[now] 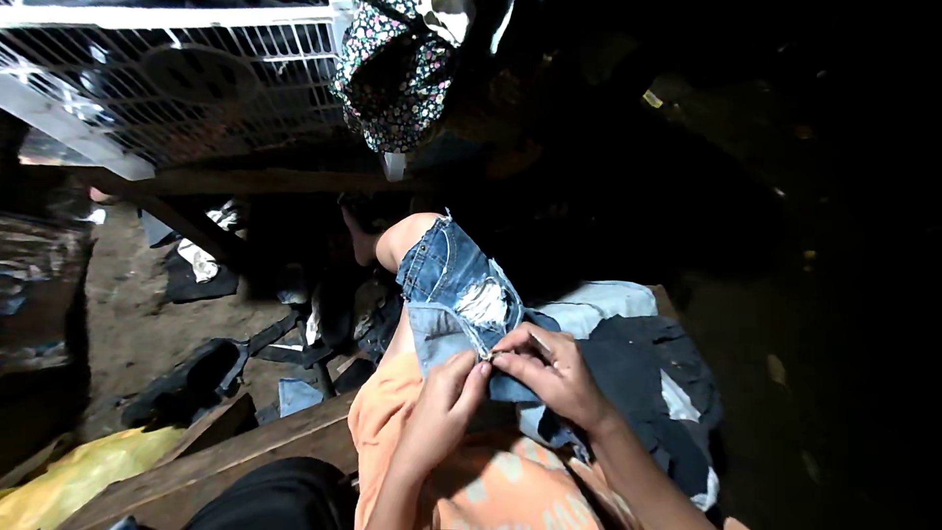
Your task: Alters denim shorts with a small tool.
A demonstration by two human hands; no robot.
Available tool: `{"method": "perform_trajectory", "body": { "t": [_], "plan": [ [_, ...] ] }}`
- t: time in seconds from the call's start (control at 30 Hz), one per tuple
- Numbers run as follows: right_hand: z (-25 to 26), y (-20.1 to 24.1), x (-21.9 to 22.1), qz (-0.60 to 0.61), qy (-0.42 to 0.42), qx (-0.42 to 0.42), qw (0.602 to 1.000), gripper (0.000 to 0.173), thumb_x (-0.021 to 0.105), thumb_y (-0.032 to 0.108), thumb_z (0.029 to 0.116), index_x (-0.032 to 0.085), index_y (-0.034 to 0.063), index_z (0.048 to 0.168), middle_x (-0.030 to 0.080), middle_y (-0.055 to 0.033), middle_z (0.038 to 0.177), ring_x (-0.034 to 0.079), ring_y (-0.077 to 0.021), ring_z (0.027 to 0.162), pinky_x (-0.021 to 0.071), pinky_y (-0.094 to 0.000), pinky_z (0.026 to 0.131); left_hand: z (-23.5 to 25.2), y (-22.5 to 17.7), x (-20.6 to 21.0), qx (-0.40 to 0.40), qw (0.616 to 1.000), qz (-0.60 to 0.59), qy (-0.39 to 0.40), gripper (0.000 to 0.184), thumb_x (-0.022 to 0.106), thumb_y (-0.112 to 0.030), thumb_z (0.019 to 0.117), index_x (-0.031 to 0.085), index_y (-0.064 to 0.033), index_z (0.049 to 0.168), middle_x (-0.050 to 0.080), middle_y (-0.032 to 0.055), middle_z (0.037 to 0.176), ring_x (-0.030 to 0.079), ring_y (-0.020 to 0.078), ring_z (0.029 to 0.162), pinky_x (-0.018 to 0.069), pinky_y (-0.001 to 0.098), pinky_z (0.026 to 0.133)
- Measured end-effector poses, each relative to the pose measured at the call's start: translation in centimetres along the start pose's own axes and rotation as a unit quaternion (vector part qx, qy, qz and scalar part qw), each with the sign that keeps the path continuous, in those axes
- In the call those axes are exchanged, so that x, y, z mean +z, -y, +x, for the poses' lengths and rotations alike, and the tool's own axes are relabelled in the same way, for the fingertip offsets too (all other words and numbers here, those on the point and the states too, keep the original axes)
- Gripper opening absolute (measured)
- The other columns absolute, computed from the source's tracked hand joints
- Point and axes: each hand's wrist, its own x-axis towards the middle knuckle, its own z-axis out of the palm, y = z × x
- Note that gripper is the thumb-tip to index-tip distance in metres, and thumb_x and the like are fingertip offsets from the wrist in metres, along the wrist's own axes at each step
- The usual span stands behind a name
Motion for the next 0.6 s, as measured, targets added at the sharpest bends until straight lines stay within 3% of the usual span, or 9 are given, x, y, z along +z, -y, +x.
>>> {"method": "perform_trajectory", "body": {
  "t": [0.07, 0.13, 0.17, 0.23, 0.3, 0.37, 0.47, 0.6],
  "plan": [
    [0.0, -0.5, 0.2, 0.019, -0.016, 0.022, 0.999, 0.009, 0.066, 0.008, 0.0914, 0.068, -0.0006, 0.089, 0.062, 0.0054, 0.073, 0.049, 0.0116, 0.065, 0.0406, -0.0054, 0.061, 0.0, 0.6, 0.8, -0.026, 0.999, -0.033, -0.004, 0.033, 0.042, -0.014, 0.1066, 0.066, 0.007, 0.098, 0.062, 0.0014, 0.08, 0.056, -0.0062, 0.077, 0.0464, 0.0128, 0.074],
    [-0.1, -0.6, 0.0, -0.02, -0.012, 0.025, 0.999, 0.015, 0.065, 0.014, 0.0936, 0.068, -0.0007, 0.093, 0.059, 0.0049, 0.071, 0.045, 0.01, 0.061, 0.0386, -0.0066, 0.059, 0.2, 0.5, 0.9, -0.035, 0.999, -0.022, -0.007, 0.034, 0.04, -0.015, 0.1073, 0.066, 0.0064, 0.101, 0.063, 0.0027, 0.084, 0.058, -0.0042, 0.08, 0.0476, 0.015, 0.077],
    [-0.2, -0.6, -0.3, -0.071, -0.001, 0.014, 0.997, 0.024, 0.066, 0.022, 0.0956, 0.068, -0.0016, 0.099, 0.059, 0.0012, 0.07, 0.046, 0.0052, 0.059, 0.0402, -0.0103, 0.057, 0.2, 0.3, 0.9, -0.031, 0.999, -0.012, -0.008, 0.035, 0.038, -0.016, 0.1078, 0.065, 0.0067, 0.105, 0.065, 0.0043, 0.088, 0.06, -0.003, 0.084, 0.0488, 0.0164, 0.08],
    [-0.7, -0.1, -1.2, -0.183, 0.026, -0.001, 0.983, 0.055, 0.06, 0.052, 0.0961, 0.067, 0.0016, 0.119, 0.068, -0.0051, 0.076, 0.06, -0.007, 0.061, 0.0523, -0.0244, 0.058, 0.2, 0.0, 0.7, -0.014, 1.0, 0.008, -0.012, 0.038, 0.035, -0.017, 0.1086, 0.065, 0.0076, 0.11, 0.068, 0.0082, 0.097, 0.063, -0.0006, 0.093, 0.0497, 0.0193, 0.089],
    [-1.2, 0.9, -1.9, -0.244, 0.049, -0.003, 0.968, 0.083, 0.037, 0.074, 0.0961, 0.063, 0.0041, 0.132, 0.07, -0.0069, 0.079, 0.064, -0.0144, 0.064, 0.0538, -0.0343, 0.057, 0.2, -0.1, 0.7, 0.005, 1.0, 0.009, -0.019, 0.04, 0.034, -0.017, 0.1086, 0.065, 0.0081, 0.113, 0.07, 0.0105, 0.104, 0.064, 0.0012, 0.101, 0.0497, 0.0215, 0.095],
    [-1.6, 1.6, -2.3, -0.287, 0.066, -0.017, 0.955, 0.082, 0.026, 0.072, 0.0999, 0.063, 0.007, 0.135, 0.073, -0.0082, 0.085, 0.067, -0.0169, 0.068, 0.0542, -0.0353, 0.059, 0.2, -0.1, 0.9, 0.02, 0.999, 0.004, -0.027, 0.038, 0.036, -0.015, 0.1076, 0.065, 0.0085, 0.113, 0.07, 0.0106, 0.105, 0.064, 0.0007, 0.102, 0.0497, 0.0209, 0.096],
    [-1.8, 1.6, -2.3, -0.319, 0.069, -0.038, 0.945, 0.072, 0.032, 0.066, 0.1019, 0.065, 0.0092, 0.133, 0.07, -0.008, 0.078, 0.063, -0.018, 0.061, 0.052, -0.0336, 0.055, 0.1, 0.1, 1.0, 0.033, 0.999, 0.001, -0.032, 0.036, 0.039, -0.017, 0.1075, 0.064, 0.008, 0.111, 0.07, 0.0093, 0.101, 0.064, -0.0011, 0.098, 0.05, 0.0186, 0.092],
    [-1.6, 1.3, -2.0, -0.278, 0.077, -0.034, 0.957, 0.07, 0.039, 0.063, 0.1007, 0.063, 0.0079, 0.136, 0.074, -0.0119, 0.1, 0.07, -0.0176, 0.079, 0.0567, -0.0314, 0.065, -0.5, -0.2, 1.0, 0.056, 0.998, 0.001, -0.04, 0.037, 0.039, -0.019, 0.1079, 0.064, 0.0082, 0.108, 0.07, 0.0093, 0.103, 0.063, -0.003, 0.102, 0.0481, 0.0176, 0.096]
  ]
}}
